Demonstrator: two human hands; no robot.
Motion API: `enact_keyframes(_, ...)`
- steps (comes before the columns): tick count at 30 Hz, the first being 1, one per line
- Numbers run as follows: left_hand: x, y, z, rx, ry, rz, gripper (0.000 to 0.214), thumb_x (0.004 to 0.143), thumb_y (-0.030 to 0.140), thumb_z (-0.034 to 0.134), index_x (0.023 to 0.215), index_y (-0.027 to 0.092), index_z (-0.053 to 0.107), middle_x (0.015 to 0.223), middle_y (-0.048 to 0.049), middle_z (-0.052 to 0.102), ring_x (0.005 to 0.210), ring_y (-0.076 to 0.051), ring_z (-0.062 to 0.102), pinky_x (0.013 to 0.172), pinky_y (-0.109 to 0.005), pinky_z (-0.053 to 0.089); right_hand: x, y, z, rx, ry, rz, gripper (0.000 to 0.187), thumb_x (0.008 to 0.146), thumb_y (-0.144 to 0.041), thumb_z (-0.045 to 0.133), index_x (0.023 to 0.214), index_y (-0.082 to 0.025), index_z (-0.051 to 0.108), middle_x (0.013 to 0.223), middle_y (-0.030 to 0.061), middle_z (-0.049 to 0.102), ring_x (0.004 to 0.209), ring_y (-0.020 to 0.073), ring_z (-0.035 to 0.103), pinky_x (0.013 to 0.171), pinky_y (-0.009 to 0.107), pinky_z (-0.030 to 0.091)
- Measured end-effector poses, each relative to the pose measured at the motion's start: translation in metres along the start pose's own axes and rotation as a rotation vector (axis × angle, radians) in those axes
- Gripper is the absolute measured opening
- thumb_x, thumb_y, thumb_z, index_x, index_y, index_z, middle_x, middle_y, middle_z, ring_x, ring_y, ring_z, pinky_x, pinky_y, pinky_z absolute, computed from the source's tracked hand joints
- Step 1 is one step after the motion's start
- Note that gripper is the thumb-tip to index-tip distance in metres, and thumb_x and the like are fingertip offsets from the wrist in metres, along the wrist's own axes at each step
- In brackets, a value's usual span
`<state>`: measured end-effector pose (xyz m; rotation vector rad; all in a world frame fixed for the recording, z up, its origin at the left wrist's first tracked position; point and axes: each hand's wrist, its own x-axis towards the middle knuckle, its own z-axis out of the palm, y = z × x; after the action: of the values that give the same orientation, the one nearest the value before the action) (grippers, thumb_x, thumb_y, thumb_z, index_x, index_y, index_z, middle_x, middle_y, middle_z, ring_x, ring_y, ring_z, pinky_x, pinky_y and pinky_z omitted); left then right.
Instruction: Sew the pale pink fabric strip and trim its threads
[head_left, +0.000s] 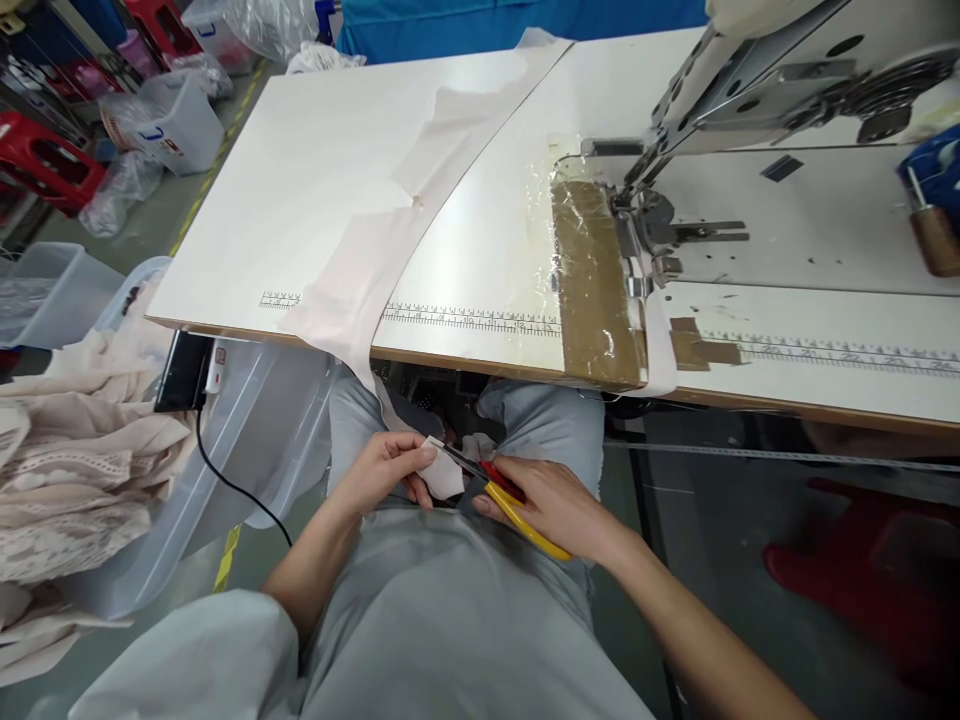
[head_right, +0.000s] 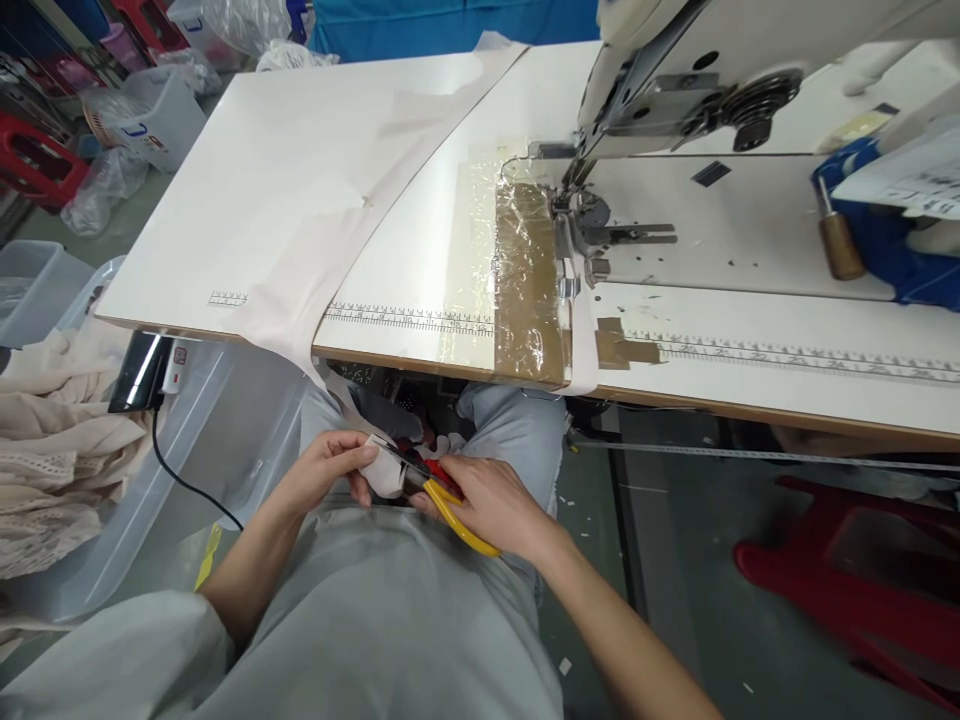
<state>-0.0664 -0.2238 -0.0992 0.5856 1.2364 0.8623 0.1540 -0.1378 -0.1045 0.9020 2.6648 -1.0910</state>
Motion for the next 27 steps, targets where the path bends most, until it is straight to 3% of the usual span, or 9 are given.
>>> enact_keyframes(11,0.000,0.004,0.008,0.019,-0.020,-0.037,0.047,0.071,0.058,0.072,0.068,0.014,0.059,0.055,-0.0023,0.065,0.046,-0.014,0.065,0.045,-0.019,0.044,0.001,-0.001,0.006,0.125,0.061,0.003,0.038,0.086,-0.055,0.053,0.066,-0.023,0.048,0.062,0.0004,0.058,0.055,0.0171,0.049,0.052,0.028,0.027)
enact_keyframes(16,0.000,0.005,0.007,0.029,-0.024,-0.039,0.048,0.074,0.060,0.070,0.073,0.013,0.061,0.058,-0.0041,0.067,0.048,-0.014,0.065,0.046,-0.019,0.043,0.001,0.002,0.008,0.225,0.088,0.021,0.043,0.086,-0.057,0.051,0.061,-0.023,0.043,0.054,-0.0026,0.047,0.050,0.0143,0.041,0.050,0.027,0.027)
enact_keyframes(19,0.001,0.005,0.011,0.057,-0.061,-0.045,0.048,0.076,0.060,0.067,0.080,0.014,0.059,0.064,-0.0038,0.068,0.053,-0.014,0.068,0.050,-0.019,0.045,0.005,-0.003,0.007,0.339,0.132,0.032,0.040,0.086,-0.057,0.051,0.066,-0.022,0.046,0.061,-0.0020,0.050,0.056,0.0146,0.045,0.052,0.026,0.034)
enact_keyframes(23,0.005,0.010,0.019,0.106,-0.163,-0.012,0.046,0.083,0.063,0.056,0.089,0.018,0.051,0.062,-0.0003,0.065,0.057,-0.016,0.069,0.051,-0.020,0.047,0.016,-0.016,0.007,0.750,0.228,0.019,0.035,0.081,-0.054,0.062,0.075,-0.020,0.054,0.070,-0.0010,0.057,0.061,0.0138,0.051,0.055,0.024,0.043)
enact_keyframes(27,0.003,0.023,0.002,0.250,-0.196,0.020,0.042,0.086,0.058,0.054,0.093,0.017,0.054,0.063,0.0013,0.062,0.049,-0.012,0.062,0.045,-0.020,0.042,0.020,-0.016,0.011,0.775,0.420,0.108,0.030,0.082,-0.050,0.061,0.081,-0.021,0.055,0.070,-0.0010,0.056,0.058,0.0132,0.049,0.052,0.025,0.042)
